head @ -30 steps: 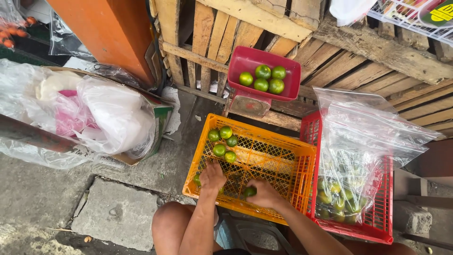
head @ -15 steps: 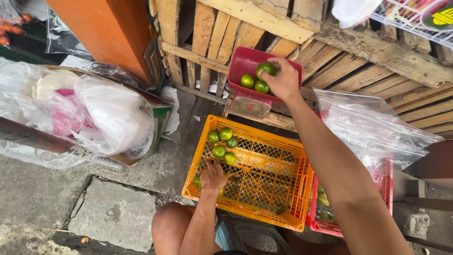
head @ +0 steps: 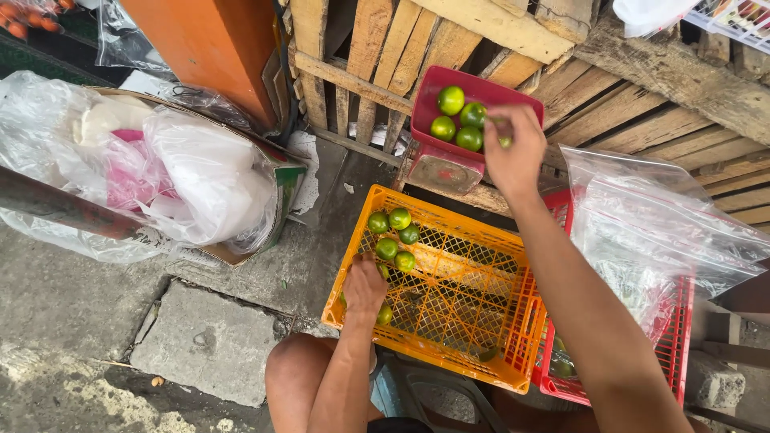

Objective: Picking limes from a crate, weighing them on a scale, and placing them into plastic bags for packaging.

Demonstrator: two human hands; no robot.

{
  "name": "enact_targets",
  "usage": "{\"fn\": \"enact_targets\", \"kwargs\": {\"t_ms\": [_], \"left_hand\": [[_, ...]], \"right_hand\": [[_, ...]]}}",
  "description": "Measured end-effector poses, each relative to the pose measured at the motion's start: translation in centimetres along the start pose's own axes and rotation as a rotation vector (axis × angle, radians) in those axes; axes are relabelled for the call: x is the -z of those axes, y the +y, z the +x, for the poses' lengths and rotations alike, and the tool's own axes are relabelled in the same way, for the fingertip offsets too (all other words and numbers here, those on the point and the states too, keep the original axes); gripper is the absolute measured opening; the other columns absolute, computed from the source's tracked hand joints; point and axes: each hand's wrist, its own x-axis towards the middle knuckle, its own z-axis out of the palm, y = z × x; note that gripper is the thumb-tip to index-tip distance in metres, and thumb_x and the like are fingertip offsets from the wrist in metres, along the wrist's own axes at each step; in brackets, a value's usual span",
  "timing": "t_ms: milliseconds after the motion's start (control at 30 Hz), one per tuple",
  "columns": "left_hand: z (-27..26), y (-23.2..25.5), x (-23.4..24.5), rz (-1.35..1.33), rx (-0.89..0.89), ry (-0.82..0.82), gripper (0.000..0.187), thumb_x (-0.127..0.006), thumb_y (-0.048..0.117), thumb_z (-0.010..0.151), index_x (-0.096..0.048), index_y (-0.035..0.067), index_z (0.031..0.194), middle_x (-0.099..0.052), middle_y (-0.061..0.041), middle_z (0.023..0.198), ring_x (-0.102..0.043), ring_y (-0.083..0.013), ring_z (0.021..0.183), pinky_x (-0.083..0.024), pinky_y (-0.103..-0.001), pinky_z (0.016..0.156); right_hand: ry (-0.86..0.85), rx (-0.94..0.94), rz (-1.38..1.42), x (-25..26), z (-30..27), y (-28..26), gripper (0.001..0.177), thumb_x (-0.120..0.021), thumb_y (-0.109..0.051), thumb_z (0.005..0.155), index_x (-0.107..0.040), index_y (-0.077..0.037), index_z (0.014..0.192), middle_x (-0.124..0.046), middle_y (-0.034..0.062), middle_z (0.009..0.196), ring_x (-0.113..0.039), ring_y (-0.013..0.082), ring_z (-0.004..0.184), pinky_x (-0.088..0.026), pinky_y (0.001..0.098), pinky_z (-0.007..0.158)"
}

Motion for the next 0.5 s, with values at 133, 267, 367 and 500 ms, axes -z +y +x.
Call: {"fn": "enact_targets", "kwargs": {"t_ms": [133,267,367,500], "left_hand": [[-0.3,0.1,0.0,-0.024,-0.040,0.071,0.026,-0.058,-0.004,0.094,-0.062,-0.005,0.120,-0.069,-0.022,0.101,-0.073,-0.0343,0.079,-0.067,-0.042,0.067],[-0.5,1.0,0.6,-0.084,-0.119,0.102,0.020,-0.056,0.009,0.097,-0.066,0.002,0.113,-0.070,-0.018,0.105,-0.072,-0.0401,0.092,-0.062,-0.054,0.071],[-0.4,0.9,-1.0,-0.071,-0.258,0.039,0.023,-0.061,0.013,0.097,-0.065,0.006,0.118,-0.066,-0.015,0.118,-0.066,-0.0384,0.106,-0.062,-0.056,0.074],[-1.1,1.2,-3.1,-0.044,-0.471,-0.078,0.027,-0.060,0.016,0.101,-0.062,0.010,0.127,-0.060,-0.014,0.124,-0.061,-0.0390,0.112,-0.060,-0.062,0.085]], "right_hand": [[-0.041,0.061,-0.041,4.9,-10.2,-1.3,0.019,-0.064,0.014,0.094,-0.066,-0.003,0.102,-0.066,0.0114,0.100,-0.061,0.0199,0.084,-0.051,0.0290,0.072],[-0.345,-0.158,0.063,8.4,-22.9,-3.5,0.023,-0.057,0.013,0.089,-0.067,-0.008,0.093,-0.070,0.0054,0.088,-0.070,0.0152,0.079,-0.062,0.0214,0.071],[-0.505,-0.217,0.128,10.5,-30.4,-5.5,0.026,-0.061,0.013,0.084,-0.071,-0.009,0.095,-0.074,0.0035,0.089,-0.073,0.0129,0.080,-0.069,0.0172,0.074],[-0.577,-0.342,0.015,11.5,-36.4,-6.5,0.015,-0.070,-0.011,0.090,-0.074,-0.011,0.105,-0.071,0.0025,0.103,-0.073,0.0164,0.094,-0.064,0.0307,0.087]]}}
